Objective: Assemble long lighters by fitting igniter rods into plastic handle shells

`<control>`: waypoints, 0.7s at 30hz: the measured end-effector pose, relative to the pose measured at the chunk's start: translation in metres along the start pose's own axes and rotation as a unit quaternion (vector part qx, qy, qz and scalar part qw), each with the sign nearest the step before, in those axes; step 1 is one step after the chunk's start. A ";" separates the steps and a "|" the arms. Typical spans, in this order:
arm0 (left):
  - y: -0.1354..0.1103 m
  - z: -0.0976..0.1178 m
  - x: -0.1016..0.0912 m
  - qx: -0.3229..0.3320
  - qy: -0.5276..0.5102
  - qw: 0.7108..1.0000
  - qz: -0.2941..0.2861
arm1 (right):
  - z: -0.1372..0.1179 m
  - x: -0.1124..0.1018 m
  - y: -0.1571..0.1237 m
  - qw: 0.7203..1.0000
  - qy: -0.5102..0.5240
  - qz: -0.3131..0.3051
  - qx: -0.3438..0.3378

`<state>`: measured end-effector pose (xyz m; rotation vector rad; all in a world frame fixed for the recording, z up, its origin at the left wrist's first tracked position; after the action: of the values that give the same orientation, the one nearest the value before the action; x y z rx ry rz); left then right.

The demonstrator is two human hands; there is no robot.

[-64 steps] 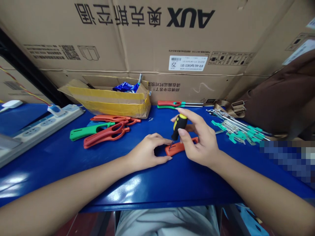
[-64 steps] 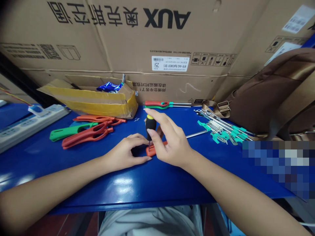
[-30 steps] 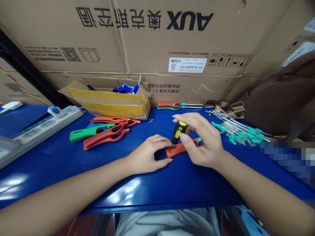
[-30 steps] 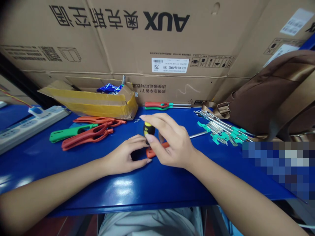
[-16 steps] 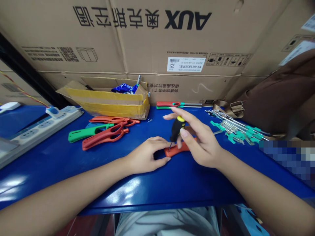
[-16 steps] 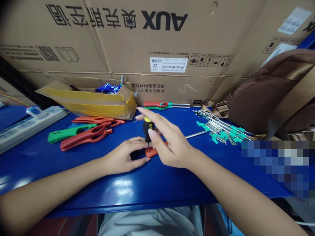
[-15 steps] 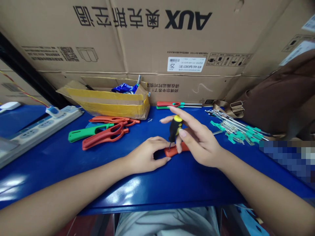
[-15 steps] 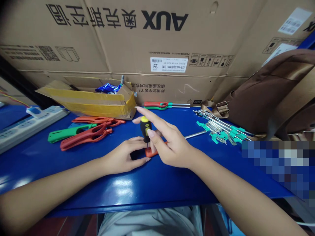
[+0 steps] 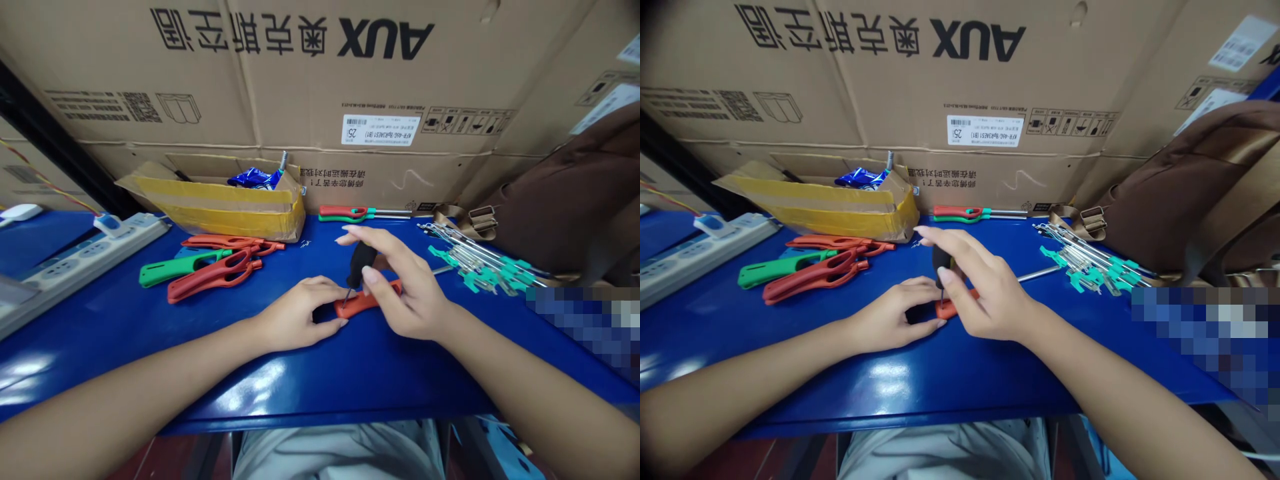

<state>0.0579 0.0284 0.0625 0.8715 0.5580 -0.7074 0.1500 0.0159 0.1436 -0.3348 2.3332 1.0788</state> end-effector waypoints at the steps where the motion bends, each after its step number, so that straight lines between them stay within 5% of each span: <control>1: 0.000 0.000 0.000 -0.002 0.000 1.000 0.000 | 0.002 0.000 0.001 1.000 0.018 -0.008 0.016; 5: -0.001 -0.004 0.001 -0.010 -0.003 1.000 -0.001 | 0.007 -0.008 0.004 0.999 0.009 0.040 0.034; 9: -0.002 -0.006 0.001 -0.010 -0.004 1.000 0.002 | -0.001 -0.017 0.001 0.994 -0.041 0.095 -0.017; 14: -0.003 -0.005 0.001 -0.009 0.002 1.000 0.000 | 0.012 -0.001 0.003 0.996 0.060 -0.016 0.060; 16: -0.003 -0.005 0.001 -0.008 0.006 1.000 -0.001 | 0.013 -0.001 0.004 0.996 0.060 -0.011 0.064; 21: -0.003 -0.006 0.001 -0.003 0.007 1.000 0.003 | -0.008 -0.019 -0.002 0.991 -0.075 0.102 -0.053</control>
<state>0.0553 0.0313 0.0574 0.8726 0.5698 -0.6939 0.1632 0.0088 0.1573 -0.0526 2.2161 1.2827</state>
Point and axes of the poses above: each hand's wrist, its own y-axis towards the middle knuckle, its own x-axis out of the palm, z = x × y, the point moved 10 cm from there along y, towards the middle knuckle, and after that the axes turned 13 degrees about x, right-handed, at the moved point
